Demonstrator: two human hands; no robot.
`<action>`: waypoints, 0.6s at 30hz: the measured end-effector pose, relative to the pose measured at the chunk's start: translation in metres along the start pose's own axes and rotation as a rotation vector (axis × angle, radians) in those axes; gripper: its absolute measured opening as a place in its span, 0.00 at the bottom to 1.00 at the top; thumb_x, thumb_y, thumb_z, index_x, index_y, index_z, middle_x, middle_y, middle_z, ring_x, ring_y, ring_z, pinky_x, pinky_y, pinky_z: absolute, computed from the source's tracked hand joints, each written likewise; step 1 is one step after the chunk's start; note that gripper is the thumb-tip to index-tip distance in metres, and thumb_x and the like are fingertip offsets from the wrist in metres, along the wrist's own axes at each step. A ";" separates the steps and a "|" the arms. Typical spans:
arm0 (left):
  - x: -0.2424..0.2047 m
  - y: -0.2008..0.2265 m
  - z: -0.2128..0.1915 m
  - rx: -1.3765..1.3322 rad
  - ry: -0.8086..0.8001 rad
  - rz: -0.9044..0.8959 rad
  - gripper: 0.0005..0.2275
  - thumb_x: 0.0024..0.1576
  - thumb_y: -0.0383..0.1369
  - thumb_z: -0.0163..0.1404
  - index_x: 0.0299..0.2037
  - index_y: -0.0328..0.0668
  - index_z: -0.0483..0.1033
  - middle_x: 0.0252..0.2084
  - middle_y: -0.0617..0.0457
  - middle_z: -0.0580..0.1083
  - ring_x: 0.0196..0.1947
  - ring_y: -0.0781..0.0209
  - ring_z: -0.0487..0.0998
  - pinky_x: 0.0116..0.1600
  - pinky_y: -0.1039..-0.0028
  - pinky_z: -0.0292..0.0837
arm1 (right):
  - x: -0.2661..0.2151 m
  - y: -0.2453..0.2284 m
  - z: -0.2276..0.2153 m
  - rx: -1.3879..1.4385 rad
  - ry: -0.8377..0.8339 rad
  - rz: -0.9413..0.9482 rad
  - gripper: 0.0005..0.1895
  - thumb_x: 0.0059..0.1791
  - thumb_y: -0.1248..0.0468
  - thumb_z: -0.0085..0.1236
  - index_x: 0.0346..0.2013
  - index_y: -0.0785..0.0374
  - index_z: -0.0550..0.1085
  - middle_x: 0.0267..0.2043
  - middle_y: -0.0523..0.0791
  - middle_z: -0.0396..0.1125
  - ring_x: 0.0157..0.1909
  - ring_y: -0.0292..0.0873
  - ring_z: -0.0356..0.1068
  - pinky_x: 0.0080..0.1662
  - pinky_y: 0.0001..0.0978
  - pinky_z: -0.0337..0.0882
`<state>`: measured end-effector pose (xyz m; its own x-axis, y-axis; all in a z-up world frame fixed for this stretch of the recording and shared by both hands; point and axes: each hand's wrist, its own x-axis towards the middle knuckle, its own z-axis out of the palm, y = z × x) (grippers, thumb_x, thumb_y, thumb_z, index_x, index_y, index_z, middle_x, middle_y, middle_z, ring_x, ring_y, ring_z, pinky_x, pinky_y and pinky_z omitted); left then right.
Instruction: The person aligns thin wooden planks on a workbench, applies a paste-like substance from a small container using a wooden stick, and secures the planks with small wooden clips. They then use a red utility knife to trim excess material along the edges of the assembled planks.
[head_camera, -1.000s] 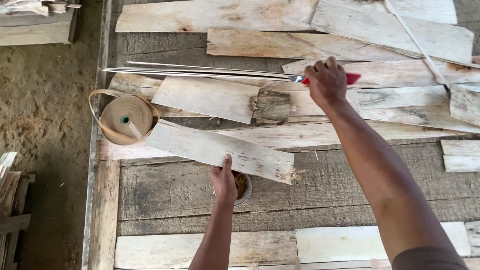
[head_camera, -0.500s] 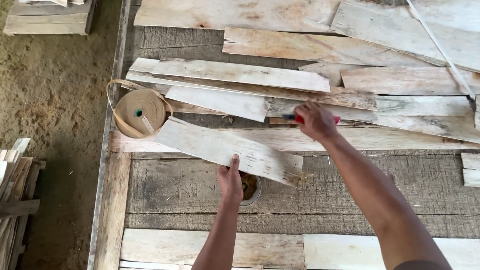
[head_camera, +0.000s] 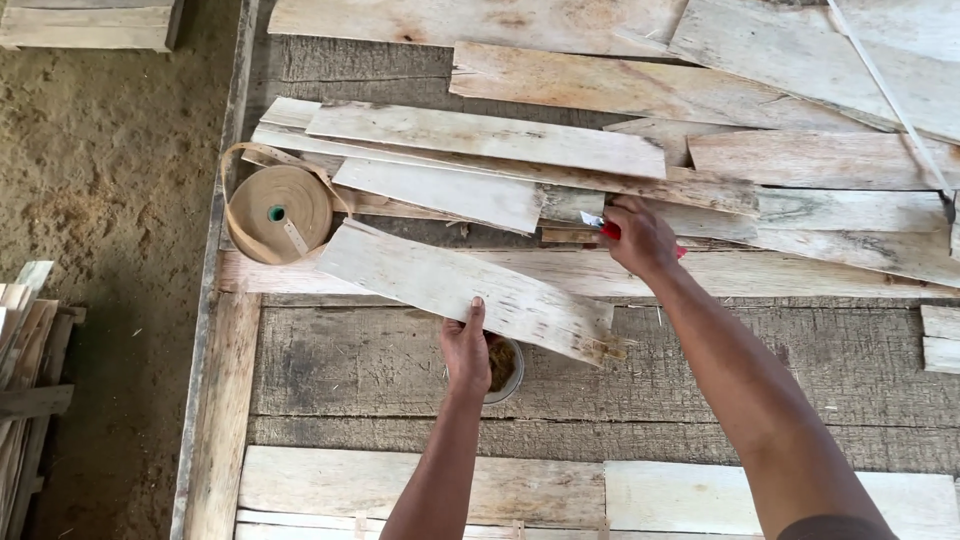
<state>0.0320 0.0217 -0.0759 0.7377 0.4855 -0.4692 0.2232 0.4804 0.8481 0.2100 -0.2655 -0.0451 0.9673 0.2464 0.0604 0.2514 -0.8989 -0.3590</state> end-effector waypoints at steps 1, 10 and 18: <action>0.000 0.000 -0.003 0.000 0.001 0.004 0.15 0.60 0.34 0.60 0.55 0.39 0.79 0.48 0.50 0.79 0.49 0.66 0.73 0.57 0.60 0.71 | -0.002 0.003 0.005 0.002 0.002 -0.002 0.22 0.47 0.54 0.69 0.52 0.56 0.77 0.57 0.49 0.69 0.53 0.62 0.74 0.49 0.59 0.78; -0.026 0.033 0.014 0.283 -0.085 -0.049 0.18 0.65 0.40 0.53 0.61 0.41 0.72 0.52 0.42 0.77 0.48 0.52 0.80 0.57 0.51 0.77 | -0.105 0.039 -0.034 0.004 -0.092 0.239 0.17 0.49 0.56 0.66 0.51 0.53 0.75 0.47 0.50 0.69 0.50 0.60 0.74 0.49 0.56 0.76; -0.031 0.019 0.064 0.135 -0.095 -0.102 0.27 0.64 0.47 0.53 0.64 0.32 0.62 0.52 0.38 0.71 0.40 0.49 0.82 0.48 0.60 0.87 | -0.332 0.122 -0.050 0.425 0.150 0.939 0.12 0.47 0.52 0.70 0.42 0.47 0.78 0.33 0.45 0.72 0.36 0.50 0.73 0.43 0.45 0.71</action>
<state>0.0545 -0.0314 -0.0296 0.7623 0.3648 -0.5346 0.3786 0.4185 0.8255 -0.0792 -0.4749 -0.0622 0.7688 -0.5600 -0.3087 -0.6097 -0.4964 -0.6180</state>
